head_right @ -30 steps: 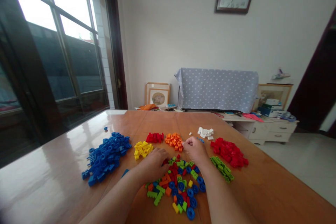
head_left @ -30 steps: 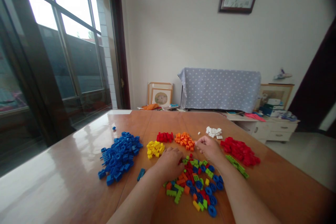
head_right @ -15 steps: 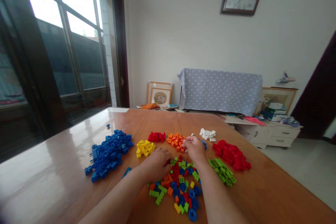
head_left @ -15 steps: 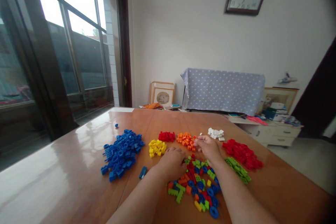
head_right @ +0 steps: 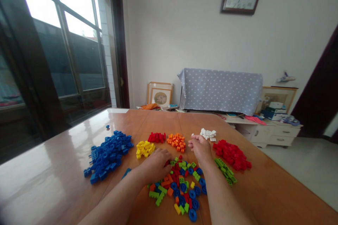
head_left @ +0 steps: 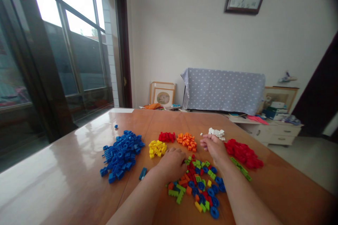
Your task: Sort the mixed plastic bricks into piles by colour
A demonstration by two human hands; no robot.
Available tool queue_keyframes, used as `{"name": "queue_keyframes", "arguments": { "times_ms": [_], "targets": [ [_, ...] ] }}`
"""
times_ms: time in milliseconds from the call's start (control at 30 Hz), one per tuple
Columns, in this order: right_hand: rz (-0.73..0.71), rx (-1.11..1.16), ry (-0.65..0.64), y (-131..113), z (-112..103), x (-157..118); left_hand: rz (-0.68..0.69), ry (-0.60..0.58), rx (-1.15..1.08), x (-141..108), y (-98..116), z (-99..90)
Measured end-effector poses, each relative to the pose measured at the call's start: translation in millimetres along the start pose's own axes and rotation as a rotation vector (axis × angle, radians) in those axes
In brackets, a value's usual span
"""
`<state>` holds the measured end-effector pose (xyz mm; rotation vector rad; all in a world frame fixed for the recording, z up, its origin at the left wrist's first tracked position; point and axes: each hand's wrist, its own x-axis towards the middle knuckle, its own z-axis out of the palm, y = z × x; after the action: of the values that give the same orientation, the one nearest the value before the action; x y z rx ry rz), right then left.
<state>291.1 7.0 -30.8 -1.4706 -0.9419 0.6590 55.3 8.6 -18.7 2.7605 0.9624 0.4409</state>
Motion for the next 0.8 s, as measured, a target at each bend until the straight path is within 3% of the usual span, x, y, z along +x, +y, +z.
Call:
{"name": "queue_keyframes", "arguments": {
  "times_ms": [133, 300, 467, 800],
  "targets": [
    [0.009, -0.082, -0.138, -13.0, -5.8, -11.0, -0.001, 0.002, 0.008, -0.3, 0.5, -2.3],
    [0.005, -0.314, -0.406, -29.0, -18.0, -28.8, -0.004, 0.003, 0.022, -0.3, 1.3, -2.4],
    [0.073, -0.443, -0.598, -36.8, -25.7, -42.5, -0.002, 0.014, -0.092, 1.4, -2.0, -1.0],
    [-0.038, -0.497, -0.758, -37.0, -8.3, -58.6, -0.106, 0.001, -0.317, 3.7, -3.8, -11.9]
  ]
}}
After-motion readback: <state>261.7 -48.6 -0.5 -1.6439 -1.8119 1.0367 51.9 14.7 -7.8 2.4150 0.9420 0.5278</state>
